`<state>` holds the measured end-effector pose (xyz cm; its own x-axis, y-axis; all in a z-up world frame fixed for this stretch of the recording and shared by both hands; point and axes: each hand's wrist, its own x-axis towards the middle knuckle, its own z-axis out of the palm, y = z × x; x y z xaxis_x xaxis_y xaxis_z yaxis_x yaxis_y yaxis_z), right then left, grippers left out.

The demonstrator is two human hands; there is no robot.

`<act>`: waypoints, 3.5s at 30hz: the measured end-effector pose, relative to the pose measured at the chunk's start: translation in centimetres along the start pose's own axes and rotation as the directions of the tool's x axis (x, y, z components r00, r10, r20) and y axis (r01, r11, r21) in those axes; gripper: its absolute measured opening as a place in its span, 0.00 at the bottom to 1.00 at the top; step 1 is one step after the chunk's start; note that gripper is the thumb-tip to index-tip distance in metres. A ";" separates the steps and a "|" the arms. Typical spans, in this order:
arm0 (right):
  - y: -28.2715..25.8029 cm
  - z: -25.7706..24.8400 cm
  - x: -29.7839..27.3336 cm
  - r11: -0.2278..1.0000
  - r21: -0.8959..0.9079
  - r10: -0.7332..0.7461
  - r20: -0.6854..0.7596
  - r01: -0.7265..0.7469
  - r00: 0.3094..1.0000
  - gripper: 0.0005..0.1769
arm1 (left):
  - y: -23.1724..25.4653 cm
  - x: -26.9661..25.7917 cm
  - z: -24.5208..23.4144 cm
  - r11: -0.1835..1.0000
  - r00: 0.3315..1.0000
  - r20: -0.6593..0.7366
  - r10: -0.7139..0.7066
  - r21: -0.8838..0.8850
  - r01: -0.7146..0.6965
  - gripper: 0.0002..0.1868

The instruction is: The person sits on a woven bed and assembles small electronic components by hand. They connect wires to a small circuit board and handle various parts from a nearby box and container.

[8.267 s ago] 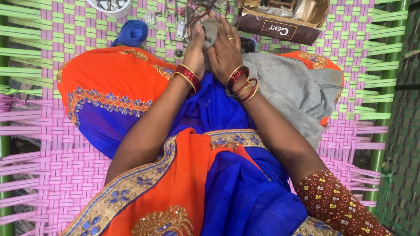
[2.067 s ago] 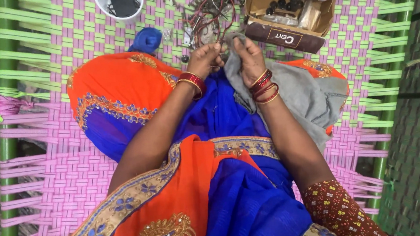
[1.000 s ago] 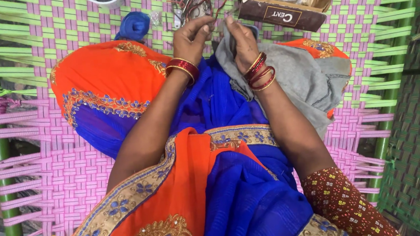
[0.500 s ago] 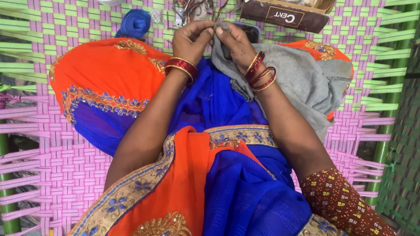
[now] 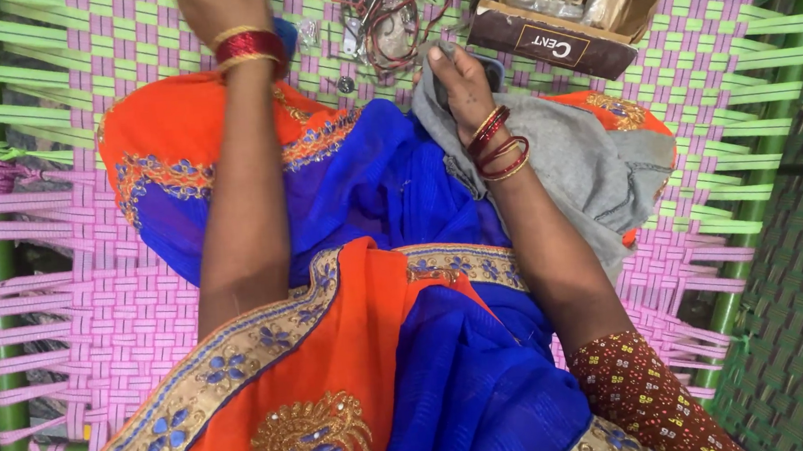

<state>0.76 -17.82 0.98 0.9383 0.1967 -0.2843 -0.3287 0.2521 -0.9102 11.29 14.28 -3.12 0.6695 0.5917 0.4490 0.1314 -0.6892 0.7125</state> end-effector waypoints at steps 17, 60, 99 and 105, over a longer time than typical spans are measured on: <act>1.0 0.1 0.4 0.991 -0.130 0.024 0.000 -0.024 1.000 0.15 | 6.9 -7.8 2.8 0.790 0.608 0.678 0.412 0.066 -0.609 0.06; -0.9 1.8 -1.7 0.631 -0.742 -0.363 -0.025 0.226 0.931 0.12 | 11.5 -12.9 -6.0 0.941 0.741 0.587 0.326 -0.280 -0.192 0.16; 0.0 -0.7 -0.2 0.800 -0.460 -0.452 -0.043 0.384 0.891 0.09 | 12.1 -13.3 -5.5 0.803 0.714 0.548 0.436 -0.595 -0.034 0.07; 0.6 -1.6 0.0 0.983 -0.002 -0.186 -0.029 0.186 0.982 0.09 | 12.4 -13.6 -5.5 0.784 0.685 0.600 0.412 -0.617 0.069 0.08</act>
<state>0.69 -19.20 -0.03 0.9859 0.1183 -0.1187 -0.1479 0.2822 -0.9479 -0.21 0.00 2.64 0.9519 -0.1294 0.2778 -0.3019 -0.2414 0.9223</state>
